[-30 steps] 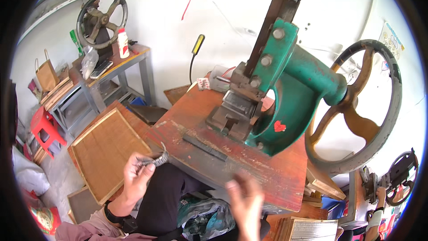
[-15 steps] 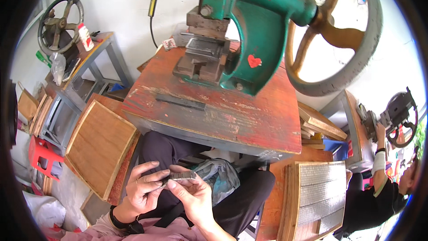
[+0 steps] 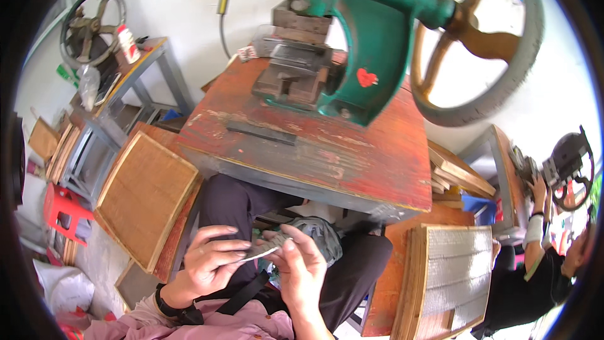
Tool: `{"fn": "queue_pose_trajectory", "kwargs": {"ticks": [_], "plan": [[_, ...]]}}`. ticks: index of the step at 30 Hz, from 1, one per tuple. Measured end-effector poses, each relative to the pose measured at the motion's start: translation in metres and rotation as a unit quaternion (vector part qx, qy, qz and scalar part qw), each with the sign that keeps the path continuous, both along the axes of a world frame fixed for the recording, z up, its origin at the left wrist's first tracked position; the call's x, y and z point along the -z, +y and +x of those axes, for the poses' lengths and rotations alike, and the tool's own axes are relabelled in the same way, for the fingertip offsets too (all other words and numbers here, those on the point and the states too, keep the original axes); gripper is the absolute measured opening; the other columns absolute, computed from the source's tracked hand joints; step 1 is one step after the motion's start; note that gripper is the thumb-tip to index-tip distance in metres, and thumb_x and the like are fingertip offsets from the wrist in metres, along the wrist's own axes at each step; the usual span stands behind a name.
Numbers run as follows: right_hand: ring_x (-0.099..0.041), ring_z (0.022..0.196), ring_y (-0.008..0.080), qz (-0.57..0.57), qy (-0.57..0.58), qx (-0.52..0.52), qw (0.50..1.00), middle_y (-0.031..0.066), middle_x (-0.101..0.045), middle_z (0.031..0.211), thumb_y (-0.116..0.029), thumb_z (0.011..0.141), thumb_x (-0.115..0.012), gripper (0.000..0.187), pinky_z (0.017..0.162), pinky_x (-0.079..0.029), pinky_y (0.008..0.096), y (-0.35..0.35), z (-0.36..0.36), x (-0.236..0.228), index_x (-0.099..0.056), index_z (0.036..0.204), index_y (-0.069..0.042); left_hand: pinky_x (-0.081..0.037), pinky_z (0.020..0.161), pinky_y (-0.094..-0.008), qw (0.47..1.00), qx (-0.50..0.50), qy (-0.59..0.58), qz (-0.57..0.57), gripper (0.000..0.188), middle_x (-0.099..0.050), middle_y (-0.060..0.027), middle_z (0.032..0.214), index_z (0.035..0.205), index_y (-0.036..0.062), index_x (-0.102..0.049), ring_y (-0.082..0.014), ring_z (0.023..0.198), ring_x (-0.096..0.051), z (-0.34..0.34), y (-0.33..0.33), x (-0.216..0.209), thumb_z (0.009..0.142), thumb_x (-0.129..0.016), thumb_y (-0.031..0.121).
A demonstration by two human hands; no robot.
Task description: Operating a manual press, moving trays of parts, and packing materials in a manufacturing facility.
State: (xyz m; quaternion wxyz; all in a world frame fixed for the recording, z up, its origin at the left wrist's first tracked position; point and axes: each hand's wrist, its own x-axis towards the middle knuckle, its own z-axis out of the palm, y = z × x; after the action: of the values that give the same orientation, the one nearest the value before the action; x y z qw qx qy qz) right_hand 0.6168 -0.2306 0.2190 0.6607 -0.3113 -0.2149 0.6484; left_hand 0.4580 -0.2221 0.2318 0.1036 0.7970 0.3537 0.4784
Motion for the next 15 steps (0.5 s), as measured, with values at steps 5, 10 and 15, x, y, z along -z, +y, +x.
{"fn": "queue_pose_trajectory", "kwargs": {"ticks": [5,10,15], "plan": [[-0.063,0.073,0.0245,-0.057,-0.211,0.021,0.976,0.0182,-0.060,0.087,-0.011,0.083,-0.053,0.028,0.063,-0.054,0.0317,0.001,0.018,0.031,-0.050,0.104,0.007,-0.042,0.079,-0.0327,0.995,0.016,0.062,-0.082,0.019,-0.058,-0.0016,0.098,0.085,0.0091,-0.060,-0.0224,0.098,-0.051,-0.013,0.003,0.019,0.067,-0.068,0.010],[-0.061,0.071,0.0192,-0.110,-0.300,-0.033,0.947,0.0159,-0.060,0.083,-0.005,0.081,-0.054,0.027,0.063,-0.052,0.0285,0.010,0.033,0.081,-0.050,0.102,0.011,-0.042,0.079,-0.0337,0.989,-0.065,0.070,-0.115,0.016,-0.059,-0.0021,0.097,0.083,0.0085,-0.061,-0.0228,0.095,-0.052,-0.049,-0.003,0.038,0.069,-0.066,0.010],[-0.062,0.072,0.0198,-0.110,-0.474,-0.123,0.865,0.0158,-0.061,0.085,-0.008,0.079,-0.057,0.033,0.063,-0.050,0.0269,0.007,0.048,0.149,-0.049,0.105,0.010,-0.042,0.081,-0.0358,0.967,-0.204,0.072,-0.139,0.012,-0.060,-0.0070,0.089,0.080,0.0053,-0.060,-0.0269,0.092,-0.053,-0.096,-0.008,0.047,0.070,-0.064,0.010]]}}
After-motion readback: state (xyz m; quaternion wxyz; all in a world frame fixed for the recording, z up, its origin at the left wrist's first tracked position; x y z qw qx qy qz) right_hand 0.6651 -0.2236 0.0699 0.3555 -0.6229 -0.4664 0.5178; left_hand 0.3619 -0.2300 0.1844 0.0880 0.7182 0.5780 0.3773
